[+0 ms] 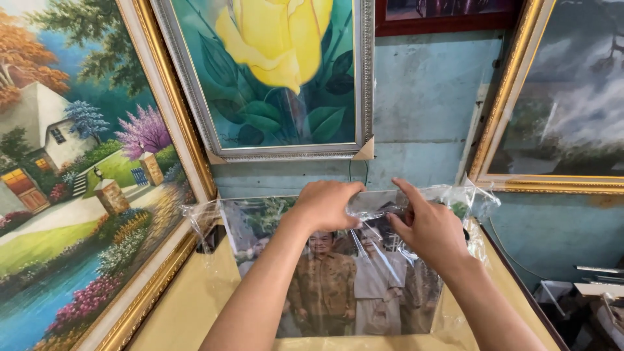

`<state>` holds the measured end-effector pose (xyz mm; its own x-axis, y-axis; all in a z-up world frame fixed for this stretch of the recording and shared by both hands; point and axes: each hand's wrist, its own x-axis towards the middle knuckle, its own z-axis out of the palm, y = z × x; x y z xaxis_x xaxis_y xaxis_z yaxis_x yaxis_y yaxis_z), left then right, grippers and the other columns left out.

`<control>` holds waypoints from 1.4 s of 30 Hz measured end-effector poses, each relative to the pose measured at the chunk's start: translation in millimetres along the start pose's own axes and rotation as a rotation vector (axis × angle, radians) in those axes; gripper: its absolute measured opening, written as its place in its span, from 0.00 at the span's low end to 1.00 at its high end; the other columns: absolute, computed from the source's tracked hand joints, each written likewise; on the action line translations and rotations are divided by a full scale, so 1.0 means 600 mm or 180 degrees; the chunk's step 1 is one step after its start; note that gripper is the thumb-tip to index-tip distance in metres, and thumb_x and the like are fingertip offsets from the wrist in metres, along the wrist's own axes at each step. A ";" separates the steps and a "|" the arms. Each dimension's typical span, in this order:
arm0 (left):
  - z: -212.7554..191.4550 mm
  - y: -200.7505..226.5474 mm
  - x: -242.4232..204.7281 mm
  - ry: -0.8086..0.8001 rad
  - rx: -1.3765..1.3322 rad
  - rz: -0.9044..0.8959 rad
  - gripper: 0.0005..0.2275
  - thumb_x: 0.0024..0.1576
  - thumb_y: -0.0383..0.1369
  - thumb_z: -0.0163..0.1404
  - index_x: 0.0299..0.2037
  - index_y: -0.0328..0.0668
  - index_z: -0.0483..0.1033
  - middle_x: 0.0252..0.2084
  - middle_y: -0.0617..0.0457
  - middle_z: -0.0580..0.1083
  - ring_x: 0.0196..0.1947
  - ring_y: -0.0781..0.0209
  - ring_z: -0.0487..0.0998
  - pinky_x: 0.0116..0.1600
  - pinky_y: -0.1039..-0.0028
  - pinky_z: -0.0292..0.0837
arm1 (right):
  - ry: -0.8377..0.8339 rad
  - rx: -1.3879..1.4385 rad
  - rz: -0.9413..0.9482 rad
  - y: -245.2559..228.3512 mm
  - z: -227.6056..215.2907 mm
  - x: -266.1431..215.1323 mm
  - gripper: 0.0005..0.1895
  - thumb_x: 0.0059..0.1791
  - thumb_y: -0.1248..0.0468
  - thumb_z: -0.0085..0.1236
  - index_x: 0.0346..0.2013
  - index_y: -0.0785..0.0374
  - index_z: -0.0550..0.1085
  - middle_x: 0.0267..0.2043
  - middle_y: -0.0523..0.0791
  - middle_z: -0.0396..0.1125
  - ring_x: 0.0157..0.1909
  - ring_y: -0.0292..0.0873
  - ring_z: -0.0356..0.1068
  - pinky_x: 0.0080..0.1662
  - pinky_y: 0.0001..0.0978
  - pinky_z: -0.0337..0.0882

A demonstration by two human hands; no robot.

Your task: Wrapping a photo print in protective plastic film using tape, a cutter, and a stapler.

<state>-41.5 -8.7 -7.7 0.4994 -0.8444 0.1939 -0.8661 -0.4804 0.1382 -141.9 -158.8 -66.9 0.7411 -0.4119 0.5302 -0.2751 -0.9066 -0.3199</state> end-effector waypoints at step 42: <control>0.283 0.050 -0.102 0.1461 -0.1476 -0.1131 0.19 0.50 0.39 0.47 0.49 0.46 0.58 0.54 0.44 0.53 0.56 0.37 0.49 0.58 0.48 0.39 | -0.1372 0.3831 0.2891 0.199 0.205 -0.061 0.21 0.34 0.62 0.65 0.38 0.67 0.72 0.31 0.56 0.67 0.33 0.55 0.68 0.35 0.53 0.68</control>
<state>-102.2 -11.9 -180.3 0.7953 -0.4239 0.4334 -0.6023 -0.4712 0.6444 -126.5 -240.5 -221.0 0.7756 -0.5119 -0.3692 -0.2339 0.3102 -0.9215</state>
